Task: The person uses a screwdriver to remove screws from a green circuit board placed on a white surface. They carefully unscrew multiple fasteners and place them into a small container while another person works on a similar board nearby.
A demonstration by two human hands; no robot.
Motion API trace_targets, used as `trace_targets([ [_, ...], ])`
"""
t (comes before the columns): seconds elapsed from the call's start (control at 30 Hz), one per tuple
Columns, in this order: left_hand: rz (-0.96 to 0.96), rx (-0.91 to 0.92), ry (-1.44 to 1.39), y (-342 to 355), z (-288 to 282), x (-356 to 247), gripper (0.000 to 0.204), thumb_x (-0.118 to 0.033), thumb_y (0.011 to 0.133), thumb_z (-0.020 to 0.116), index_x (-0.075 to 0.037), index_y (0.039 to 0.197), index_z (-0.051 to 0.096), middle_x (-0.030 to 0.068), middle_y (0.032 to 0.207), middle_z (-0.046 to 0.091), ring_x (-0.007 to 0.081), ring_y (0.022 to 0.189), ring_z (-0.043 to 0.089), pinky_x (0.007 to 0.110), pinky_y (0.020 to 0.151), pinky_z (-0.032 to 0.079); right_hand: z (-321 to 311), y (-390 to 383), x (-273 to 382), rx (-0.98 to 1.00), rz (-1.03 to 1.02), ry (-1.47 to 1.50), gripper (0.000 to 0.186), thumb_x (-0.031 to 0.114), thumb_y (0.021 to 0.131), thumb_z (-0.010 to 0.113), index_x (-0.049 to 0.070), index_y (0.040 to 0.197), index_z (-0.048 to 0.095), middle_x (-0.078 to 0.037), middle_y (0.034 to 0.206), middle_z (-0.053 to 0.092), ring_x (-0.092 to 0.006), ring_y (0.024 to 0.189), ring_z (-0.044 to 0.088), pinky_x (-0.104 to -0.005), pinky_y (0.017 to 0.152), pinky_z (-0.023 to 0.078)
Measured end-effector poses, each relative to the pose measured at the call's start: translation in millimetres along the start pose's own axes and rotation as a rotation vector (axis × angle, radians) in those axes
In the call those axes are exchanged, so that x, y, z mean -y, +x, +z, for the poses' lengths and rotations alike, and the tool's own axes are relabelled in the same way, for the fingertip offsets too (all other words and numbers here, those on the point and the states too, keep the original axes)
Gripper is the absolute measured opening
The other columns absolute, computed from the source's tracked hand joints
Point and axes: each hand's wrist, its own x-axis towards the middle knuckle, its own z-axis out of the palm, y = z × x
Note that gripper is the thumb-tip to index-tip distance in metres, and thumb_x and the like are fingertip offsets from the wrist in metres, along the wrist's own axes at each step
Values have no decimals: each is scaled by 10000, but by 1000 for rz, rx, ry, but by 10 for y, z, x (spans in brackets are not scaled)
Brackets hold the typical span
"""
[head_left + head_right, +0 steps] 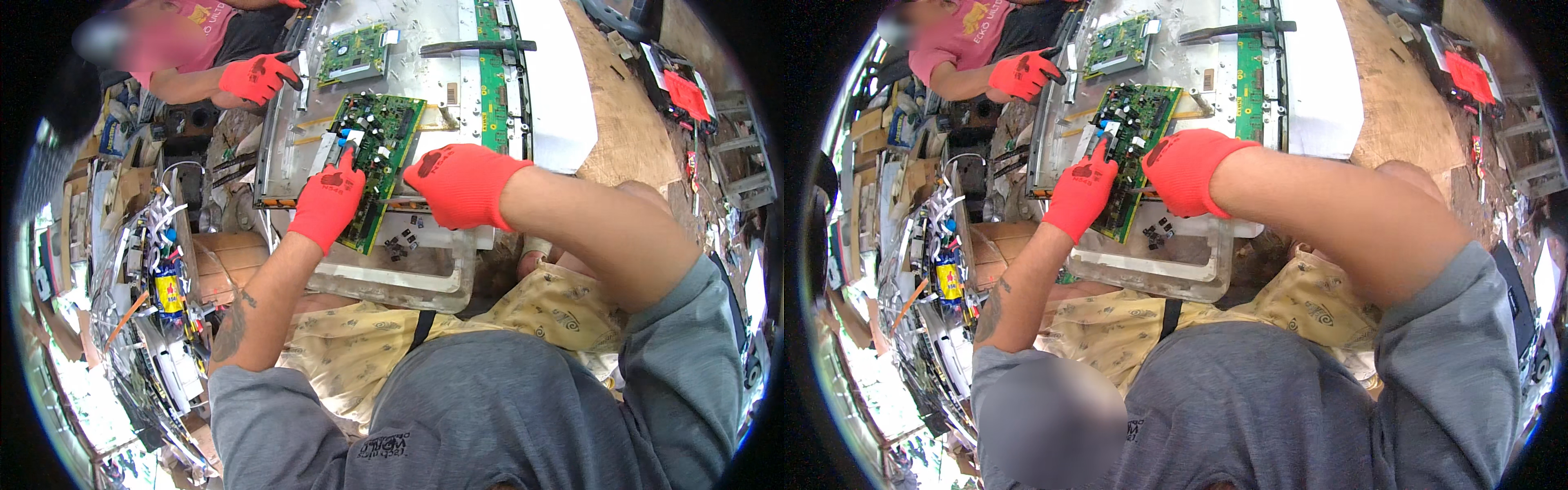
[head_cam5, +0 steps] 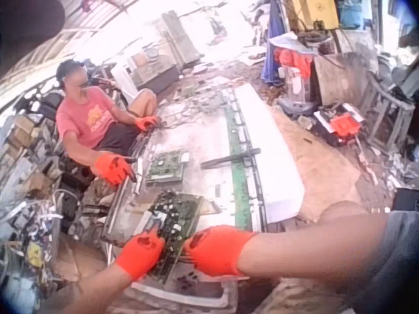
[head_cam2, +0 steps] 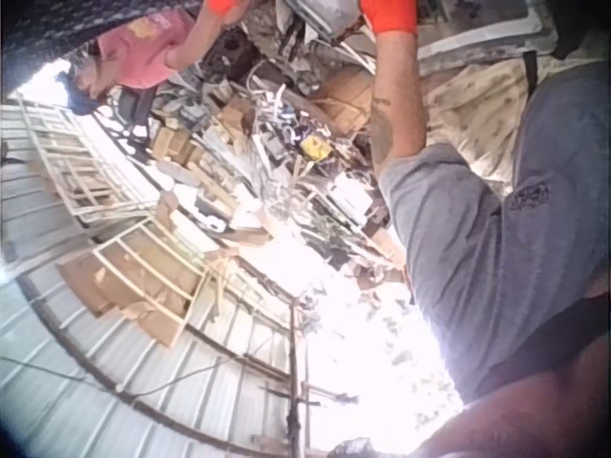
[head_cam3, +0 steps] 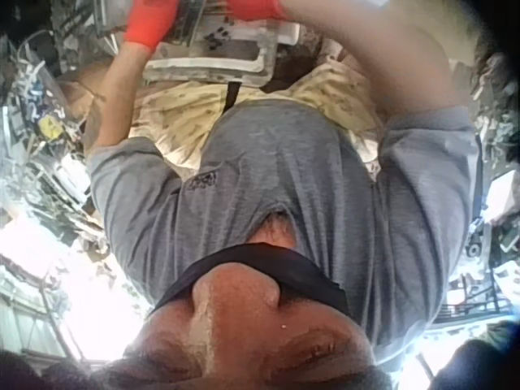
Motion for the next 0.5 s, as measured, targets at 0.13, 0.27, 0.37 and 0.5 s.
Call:
trace_targets([
  [0.13,18,-4,32,24,-35,-20,172,-66,891,590,-65,1062,614,228,1517,492,383,1034,698,475,795,605,-201,-209,-54,-15,20,-23,342,114,770,702,2,1083,622,-196,997,710,-380,977,705,-458,828,563],
  [0.27,96,-57,24,12,-37,62,192,-93,920,574,-65,1103,623,234,1489,516,369,986,703,461,800,601,-180,-263,-115,-69,-31,-12,317,114,761,714,8,1048,630,-195,973,710,-377,965,707,-457,816,568],
  [0.37,141,-27,57,12,-66,65,196,-112,937,562,-73,1117,630,237,1478,522,361,985,702,454,814,594,-244,-348,-117,-49,-33,-10,304,122,755,721,13,1025,634,-195,959,709,-376,957,708,-459,806,570],
  [0.5,86,34,102,52,-62,12,290,-109,872,647,-93,1161,633,252,1477,500,373,1035,683,476,844,585,-246,-417,-193,-104,-36,-10,295,123,751,723,16,1012,637,-194,949,709,-379,945,710,-460,801,570],
])
